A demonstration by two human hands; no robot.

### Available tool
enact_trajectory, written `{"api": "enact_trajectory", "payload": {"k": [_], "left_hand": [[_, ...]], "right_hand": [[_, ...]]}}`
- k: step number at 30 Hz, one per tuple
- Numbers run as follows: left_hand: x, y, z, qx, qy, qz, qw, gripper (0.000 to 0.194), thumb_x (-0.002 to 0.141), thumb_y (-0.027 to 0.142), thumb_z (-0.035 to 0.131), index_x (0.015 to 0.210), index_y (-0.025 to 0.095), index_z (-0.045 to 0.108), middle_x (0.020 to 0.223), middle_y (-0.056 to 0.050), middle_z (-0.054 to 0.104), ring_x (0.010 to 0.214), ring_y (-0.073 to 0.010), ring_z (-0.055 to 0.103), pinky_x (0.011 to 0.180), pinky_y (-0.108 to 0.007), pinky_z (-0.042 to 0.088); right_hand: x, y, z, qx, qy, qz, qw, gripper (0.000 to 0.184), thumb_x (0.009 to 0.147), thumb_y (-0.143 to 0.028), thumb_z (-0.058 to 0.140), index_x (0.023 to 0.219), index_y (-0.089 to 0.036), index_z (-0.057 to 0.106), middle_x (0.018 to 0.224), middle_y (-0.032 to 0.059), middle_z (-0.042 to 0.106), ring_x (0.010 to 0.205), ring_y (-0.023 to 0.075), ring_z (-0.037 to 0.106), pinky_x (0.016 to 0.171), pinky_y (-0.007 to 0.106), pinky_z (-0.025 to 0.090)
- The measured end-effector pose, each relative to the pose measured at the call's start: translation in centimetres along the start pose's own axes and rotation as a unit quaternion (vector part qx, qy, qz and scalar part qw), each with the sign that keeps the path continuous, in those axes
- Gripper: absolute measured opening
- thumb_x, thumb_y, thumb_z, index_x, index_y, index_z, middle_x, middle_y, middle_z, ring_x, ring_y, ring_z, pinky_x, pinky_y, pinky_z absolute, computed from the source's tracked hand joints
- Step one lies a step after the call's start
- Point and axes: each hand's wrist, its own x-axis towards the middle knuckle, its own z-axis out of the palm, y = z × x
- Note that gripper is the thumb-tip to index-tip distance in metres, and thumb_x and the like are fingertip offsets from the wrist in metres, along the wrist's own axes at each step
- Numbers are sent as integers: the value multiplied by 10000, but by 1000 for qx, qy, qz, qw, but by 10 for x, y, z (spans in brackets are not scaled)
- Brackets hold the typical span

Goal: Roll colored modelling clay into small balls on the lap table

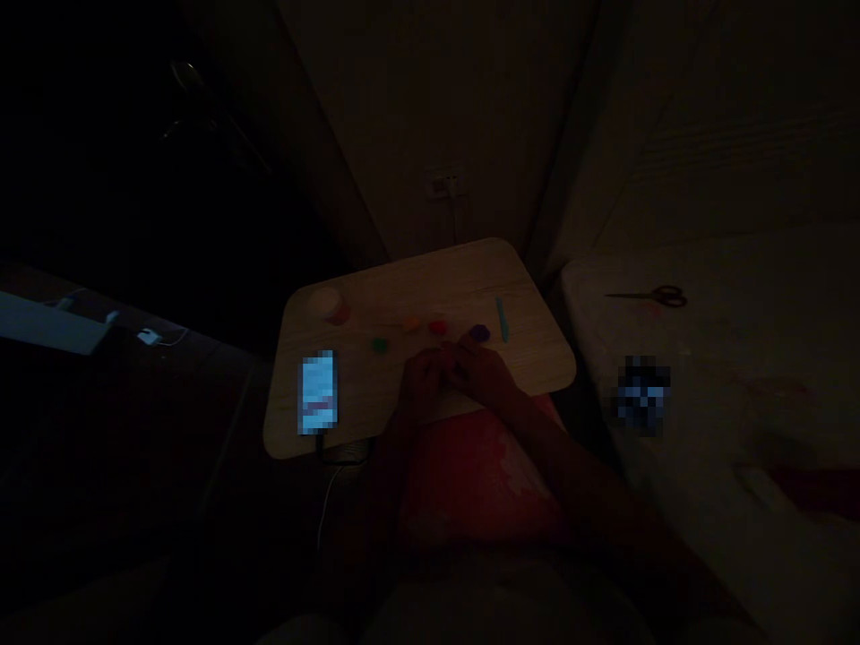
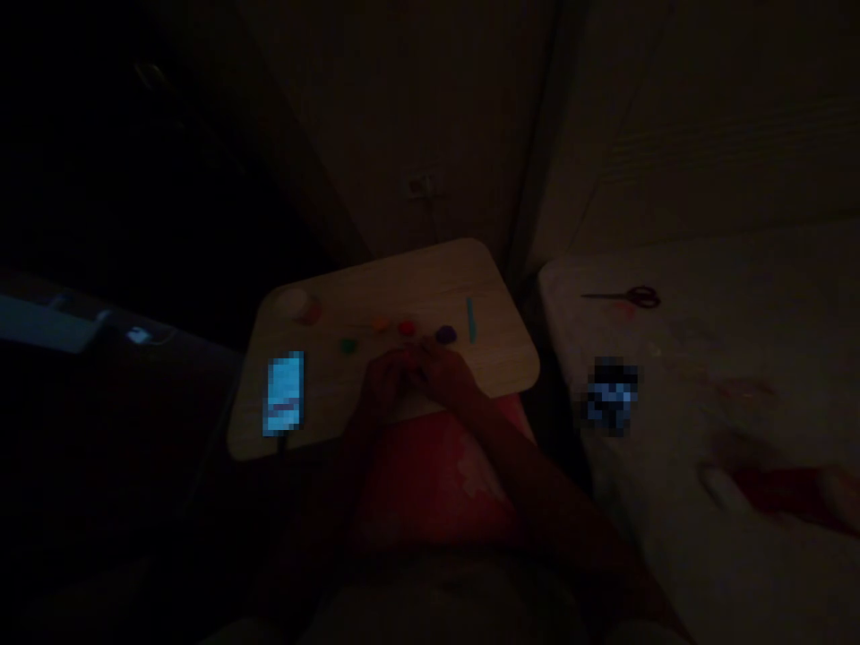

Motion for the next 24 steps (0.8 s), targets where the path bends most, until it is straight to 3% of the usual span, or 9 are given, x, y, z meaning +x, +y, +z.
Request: {"api": "enact_trajectory", "payload": {"k": [5,13,24], "left_hand": [[1,3,-1,6,-14,6,1000,390,985,462,545,813,170,737,880,-75,769,855,-215,698,852,-329,539],[2,4,-3,27,-12,7,1000,407,979,475,557,769,168,724,782,-47,744,746,-184,662,739,-287,511],[2,6,-2,64,16,10,998,360,969,409,578,747,168,728,751,-37,733,712,-177,647,728,-288,497]], "right_hand": [[0,4,3,4,16,-10,1000,364,1038,-327,525,1308,-146,688,1090,159,698,938,259,668,822,371,575],[-2,5,4,-1,16,-18,1000,469,1006,-314,573,1451,-167,586,1133,170,672,959,282,654,786,392,584],[-2,3,3,9,18,-21,1000,321,1010,-309,559,1236,-118,682,1092,171,695,931,269,666,785,367,557]]}}
